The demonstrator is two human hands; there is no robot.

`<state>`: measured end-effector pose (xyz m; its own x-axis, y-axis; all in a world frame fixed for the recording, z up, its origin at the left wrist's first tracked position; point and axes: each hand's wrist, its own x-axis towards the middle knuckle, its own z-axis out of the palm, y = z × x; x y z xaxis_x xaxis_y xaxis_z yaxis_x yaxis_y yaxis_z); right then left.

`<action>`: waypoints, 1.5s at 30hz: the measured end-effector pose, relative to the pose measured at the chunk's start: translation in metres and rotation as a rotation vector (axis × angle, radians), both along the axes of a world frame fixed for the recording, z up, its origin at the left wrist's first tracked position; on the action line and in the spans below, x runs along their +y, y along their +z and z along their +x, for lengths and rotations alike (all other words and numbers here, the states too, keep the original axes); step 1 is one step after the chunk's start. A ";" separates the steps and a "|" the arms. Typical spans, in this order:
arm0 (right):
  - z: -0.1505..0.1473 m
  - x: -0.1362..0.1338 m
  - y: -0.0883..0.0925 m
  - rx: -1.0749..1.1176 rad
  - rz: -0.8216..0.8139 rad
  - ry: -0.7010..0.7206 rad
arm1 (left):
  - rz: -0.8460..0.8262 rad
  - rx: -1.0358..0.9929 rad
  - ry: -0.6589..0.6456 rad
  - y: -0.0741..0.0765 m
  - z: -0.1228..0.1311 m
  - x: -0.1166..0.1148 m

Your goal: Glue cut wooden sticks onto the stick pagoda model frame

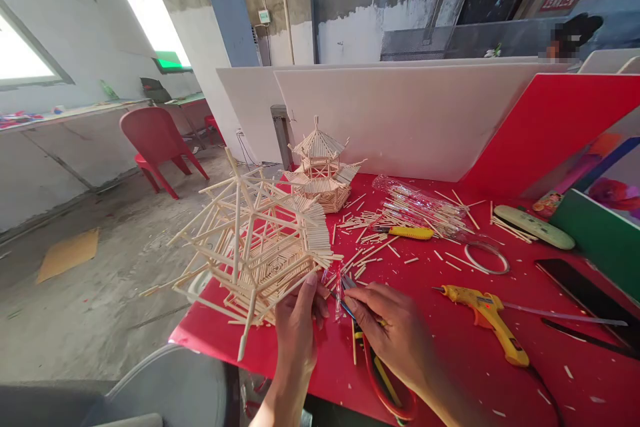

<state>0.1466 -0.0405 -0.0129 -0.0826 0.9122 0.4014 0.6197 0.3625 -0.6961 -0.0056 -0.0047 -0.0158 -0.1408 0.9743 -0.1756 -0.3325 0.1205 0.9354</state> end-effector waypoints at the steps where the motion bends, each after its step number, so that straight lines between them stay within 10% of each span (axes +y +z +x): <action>1: 0.001 -0.001 -0.001 0.000 0.000 -0.008 | 0.001 -0.008 -0.003 0.000 0.000 0.001; 10: 0.024 -0.001 -0.017 -0.030 -0.132 -0.189 | -0.076 0.033 -0.018 -0.013 0.000 -0.002; 16: 0.009 -0.001 -0.015 0.105 -0.287 0.114 | 0.021 0.164 -0.320 -0.017 -0.004 -0.013; 20: -0.007 -0.008 -0.013 0.373 -0.486 0.150 | 0.091 0.164 -0.222 -0.018 -0.008 -0.015; 24: -0.010 -0.009 -0.006 0.587 -0.510 0.214 | -0.088 0.020 -0.577 -0.032 -0.003 -0.016; 33: 0.073 0.021 -0.020 -0.270 -0.229 -0.406 | 0.251 0.554 -0.304 -0.032 -0.012 -0.010; 45: 0.062 0.092 -0.066 -0.424 -0.233 -0.144 | 0.036 0.267 -0.220 -0.038 -0.013 -0.011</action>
